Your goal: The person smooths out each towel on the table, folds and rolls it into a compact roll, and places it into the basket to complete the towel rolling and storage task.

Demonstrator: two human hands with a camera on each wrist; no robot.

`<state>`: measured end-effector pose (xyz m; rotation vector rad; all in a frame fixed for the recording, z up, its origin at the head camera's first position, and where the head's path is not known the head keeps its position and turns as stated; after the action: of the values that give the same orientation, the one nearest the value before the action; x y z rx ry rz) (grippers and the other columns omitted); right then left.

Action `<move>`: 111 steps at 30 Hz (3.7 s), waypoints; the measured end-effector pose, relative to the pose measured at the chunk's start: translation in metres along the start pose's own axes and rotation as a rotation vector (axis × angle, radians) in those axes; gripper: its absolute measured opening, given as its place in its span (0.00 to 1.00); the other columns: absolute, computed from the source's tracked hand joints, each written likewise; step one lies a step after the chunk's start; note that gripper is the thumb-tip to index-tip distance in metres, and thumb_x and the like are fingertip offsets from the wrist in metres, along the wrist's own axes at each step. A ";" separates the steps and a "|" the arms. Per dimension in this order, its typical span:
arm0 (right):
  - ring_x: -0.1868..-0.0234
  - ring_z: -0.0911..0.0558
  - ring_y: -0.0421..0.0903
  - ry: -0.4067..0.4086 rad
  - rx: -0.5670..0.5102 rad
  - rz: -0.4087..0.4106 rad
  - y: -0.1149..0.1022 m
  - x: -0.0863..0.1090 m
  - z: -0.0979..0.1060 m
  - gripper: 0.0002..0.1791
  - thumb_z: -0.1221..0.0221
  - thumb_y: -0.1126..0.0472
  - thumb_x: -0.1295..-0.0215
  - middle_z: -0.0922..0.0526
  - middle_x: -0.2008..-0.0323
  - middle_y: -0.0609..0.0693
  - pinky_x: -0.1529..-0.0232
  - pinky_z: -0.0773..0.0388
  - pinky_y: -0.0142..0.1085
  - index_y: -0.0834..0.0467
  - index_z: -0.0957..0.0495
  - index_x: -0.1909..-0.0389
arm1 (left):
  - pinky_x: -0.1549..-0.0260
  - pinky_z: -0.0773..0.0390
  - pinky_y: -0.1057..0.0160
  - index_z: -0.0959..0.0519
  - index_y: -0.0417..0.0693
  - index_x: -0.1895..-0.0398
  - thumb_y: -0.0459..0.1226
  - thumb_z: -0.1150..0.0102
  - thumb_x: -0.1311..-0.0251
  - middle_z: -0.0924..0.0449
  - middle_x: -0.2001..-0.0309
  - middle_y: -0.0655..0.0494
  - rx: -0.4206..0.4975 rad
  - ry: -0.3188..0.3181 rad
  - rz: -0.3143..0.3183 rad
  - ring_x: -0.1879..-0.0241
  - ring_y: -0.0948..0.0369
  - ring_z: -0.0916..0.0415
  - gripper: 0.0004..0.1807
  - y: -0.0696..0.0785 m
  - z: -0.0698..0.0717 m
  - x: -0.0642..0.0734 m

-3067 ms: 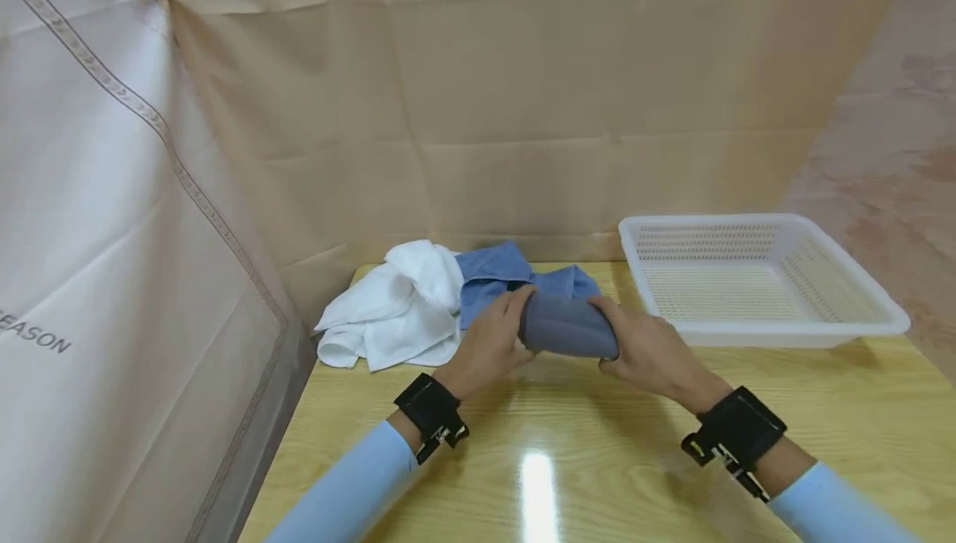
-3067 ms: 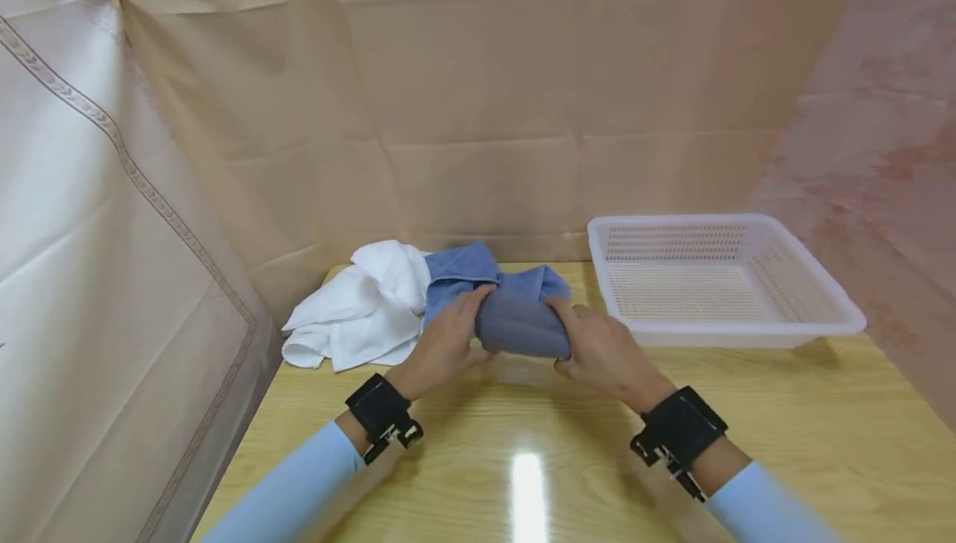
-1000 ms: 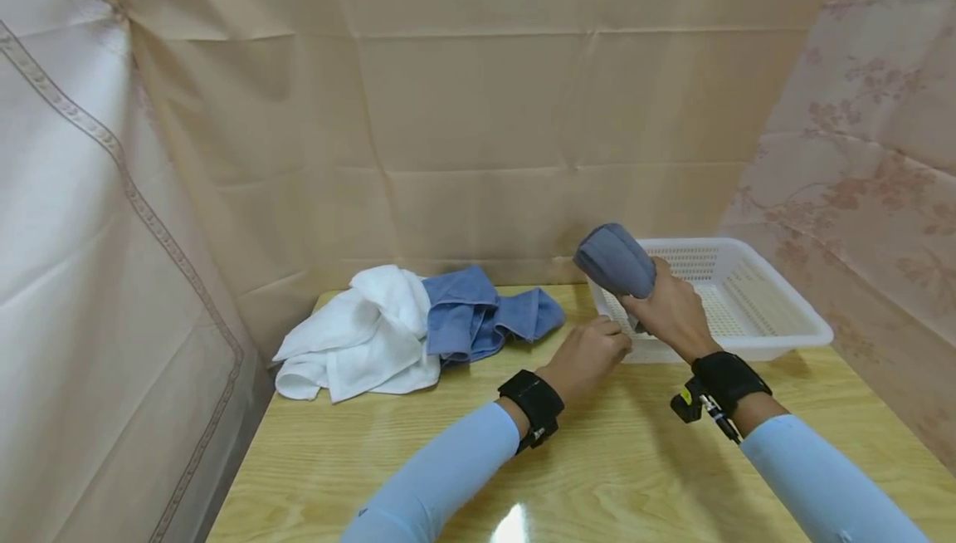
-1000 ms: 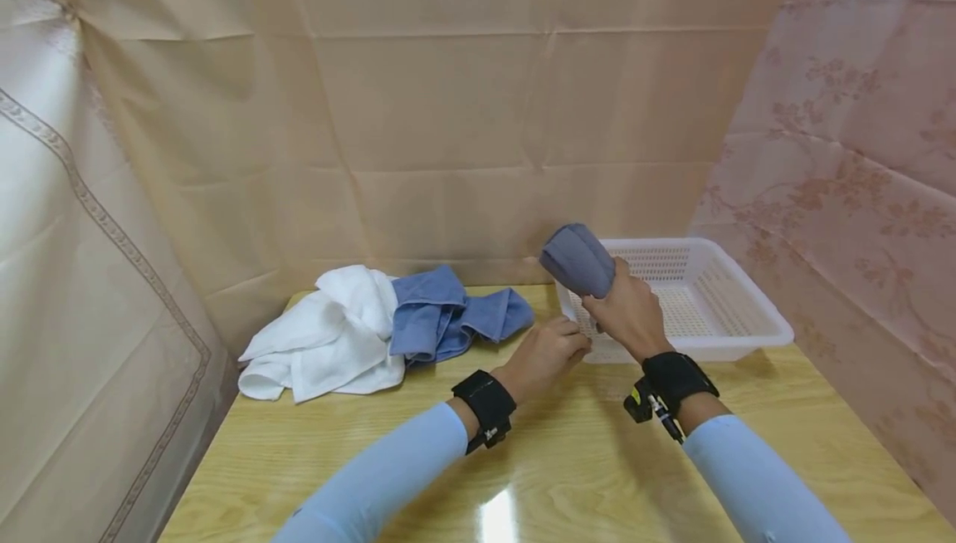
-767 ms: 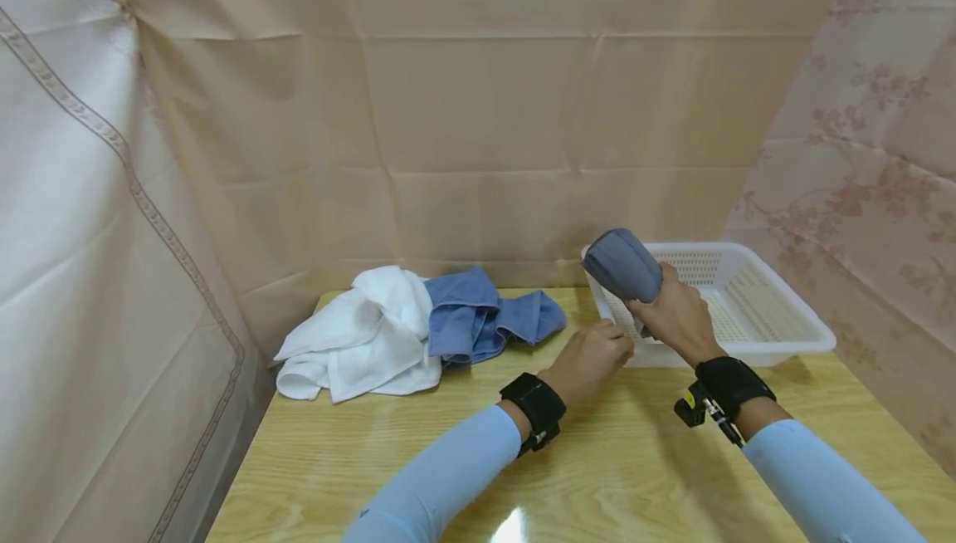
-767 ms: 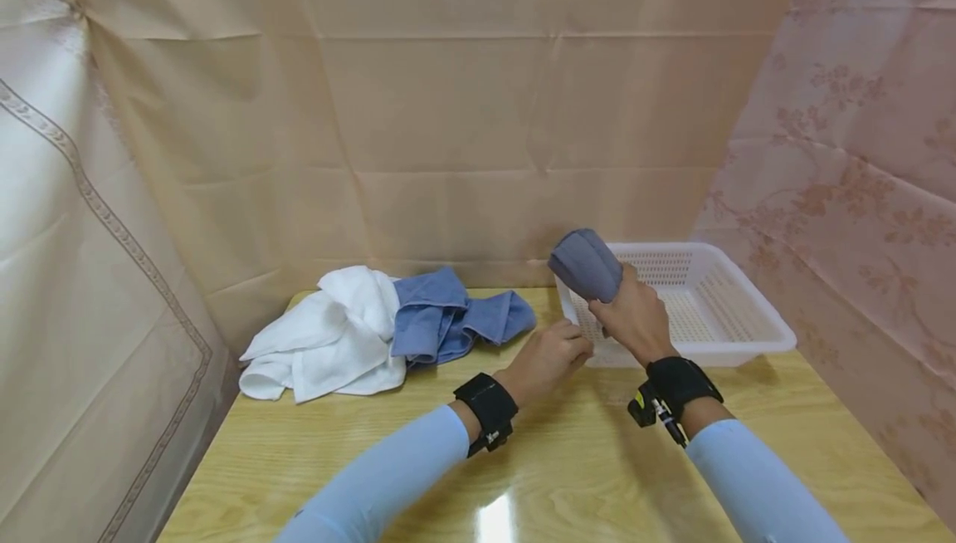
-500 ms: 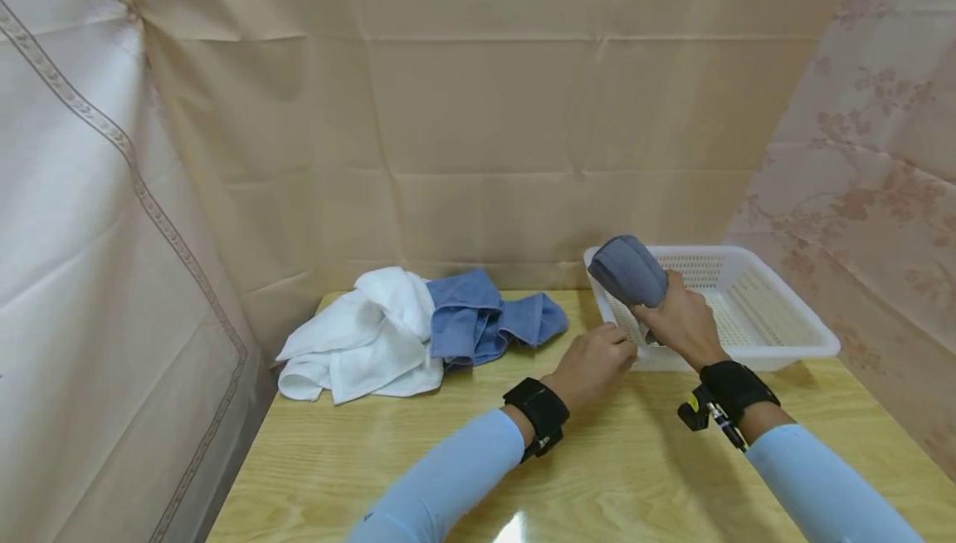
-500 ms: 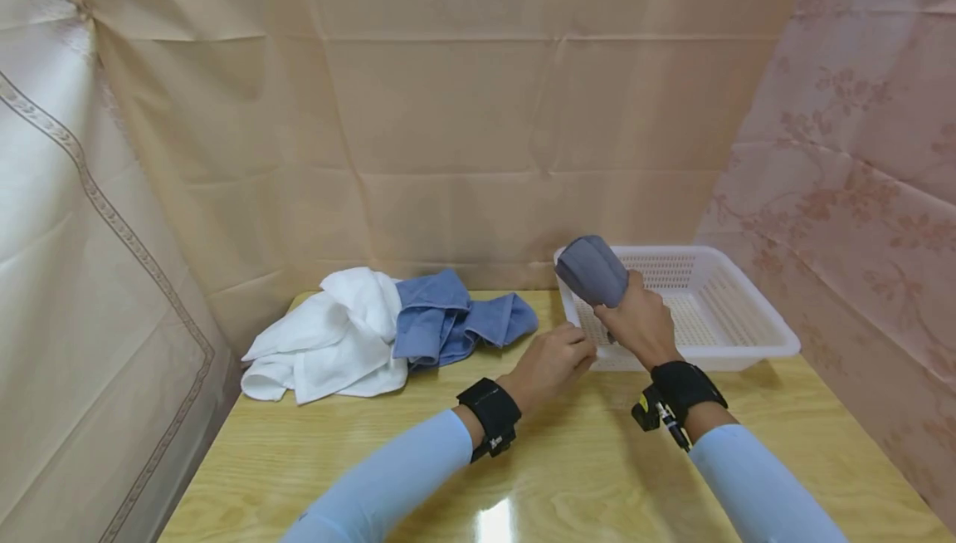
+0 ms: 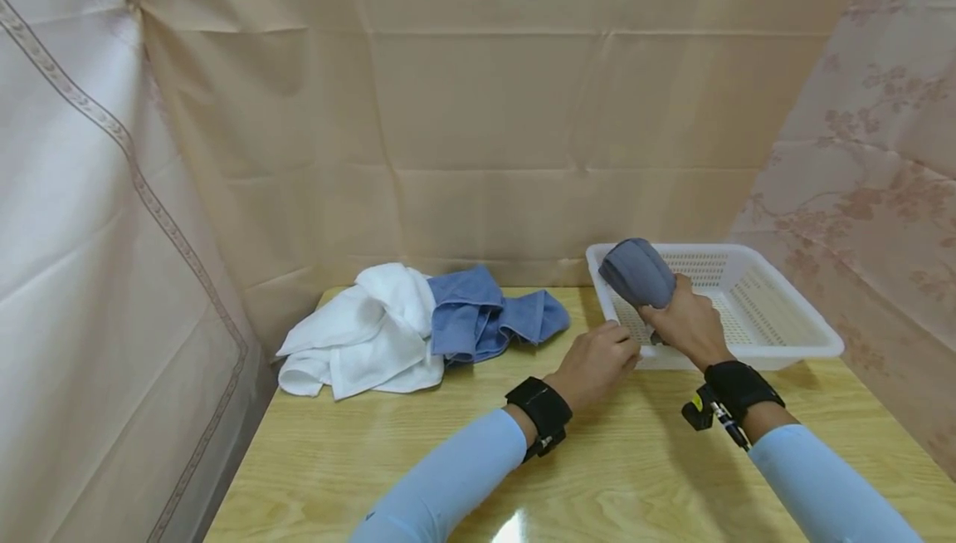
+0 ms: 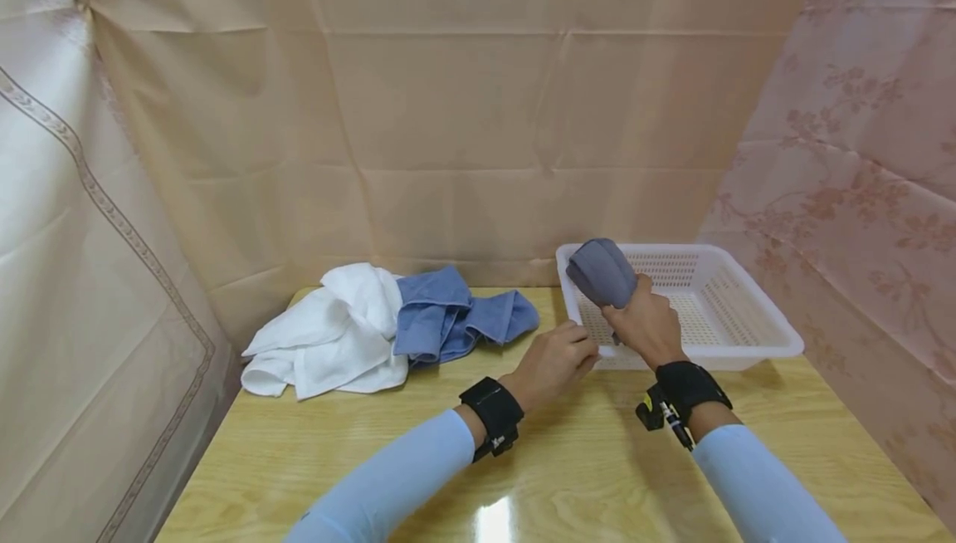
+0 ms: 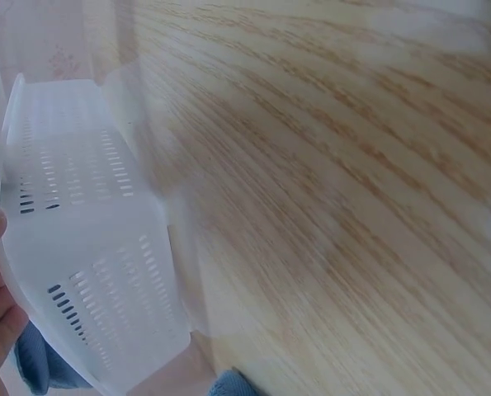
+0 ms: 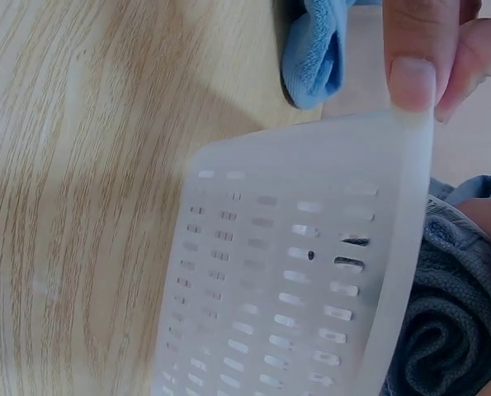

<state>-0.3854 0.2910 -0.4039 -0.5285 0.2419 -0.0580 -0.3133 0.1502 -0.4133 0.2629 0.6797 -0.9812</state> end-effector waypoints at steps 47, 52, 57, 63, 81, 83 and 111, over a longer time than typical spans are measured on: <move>0.65 0.20 0.70 -0.186 0.001 -0.159 0.021 -0.008 -0.027 0.43 0.40 0.47 0.36 0.26 0.59 0.79 0.76 0.26 0.47 0.83 0.41 0.43 | 0.55 0.26 0.77 0.13 0.54 0.58 0.40 0.39 0.27 0.17 0.56 0.62 -0.018 -0.100 -0.023 0.56 0.66 0.23 0.06 0.000 -0.003 -0.005; 0.68 0.21 0.66 -0.203 0.034 -0.196 0.024 -0.008 -0.030 0.42 0.41 0.45 0.37 0.25 0.63 0.77 0.77 0.27 0.46 0.81 0.40 0.45 | 0.54 0.26 0.77 0.13 0.54 0.59 0.39 0.40 0.26 0.17 0.56 0.62 -0.047 -0.108 -0.051 0.55 0.66 0.23 0.07 0.001 -0.002 -0.006; 0.70 0.21 0.63 -0.216 0.063 -0.213 0.028 -0.007 -0.032 0.42 0.41 0.43 0.38 0.25 0.65 0.75 0.77 0.28 0.46 0.80 0.39 0.47 | 0.55 0.26 0.77 0.13 0.54 0.59 0.39 0.41 0.25 0.17 0.57 0.62 -0.052 -0.128 -0.060 0.56 0.67 0.23 0.07 0.003 -0.004 -0.004; 0.71 0.21 0.62 -0.243 0.080 -0.222 0.029 -0.007 -0.035 0.43 0.42 0.43 0.37 0.24 0.66 0.75 0.77 0.28 0.46 0.81 0.40 0.46 | 0.57 0.27 0.77 0.13 0.55 0.59 0.40 0.41 0.25 0.18 0.58 0.62 -0.054 -0.153 -0.041 0.58 0.67 0.25 0.07 0.001 -0.006 -0.003; 0.69 0.22 0.62 -0.297 0.124 -0.194 0.027 -0.009 -0.041 0.40 0.42 0.42 0.35 0.25 0.67 0.73 0.74 0.25 0.49 0.80 0.36 0.52 | 0.57 0.27 0.77 0.13 0.56 0.59 0.41 0.41 0.25 0.18 0.59 0.63 -0.066 -0.166 -0.036 0.59 0.67 0.25 0.07 0.002 -0.007 -0.006; 0.69 0.22 0.62 -0.305 0.129 -0.190 0.026 -0.010 -0.042 0.39 0.42 0.43 0.36 0.25 0.67 0.72 0.74 0.25 0.48 0.80 0.36 0.53 | 0.56 0.27 0.77 0.13 0.56 0.59 0.41 0.41 0.25 0.18 0.59 0.63 -0.066 -0.171 -0.035 0.59 0.67 0.25 0.07 0.002 -0.006 -0.006; 0.61 0.20 0.68 -0.423 0.115 -0.104 0.012 -0.013 -0.055 0.43 0.39 0.44 0.35 0.25 0.60 0.77 0.65 0.22 0.54 0.85 0.37 0.49 | 0.59 0.29 0.79 0.13 0.55 0.60 0.41 0.37 0.28 0.19 0.60 0.62 -0.018 -0.142 -0.010 0.61 0.67 0.27 0.04 0.001 -0.003 -0.005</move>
<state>-0.4120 0.2760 -0.4533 -0.4267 -0.2009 -0.0591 -0.3155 0.1556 -0.4129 0.1726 0.5600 -0.9933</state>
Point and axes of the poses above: each hand's wrist, its own x-axis away from the middle knuckle, its own z-axis out of the back of the hand, y = z × x, the point moved 9 cm from there along -x, towards the middle knuckle
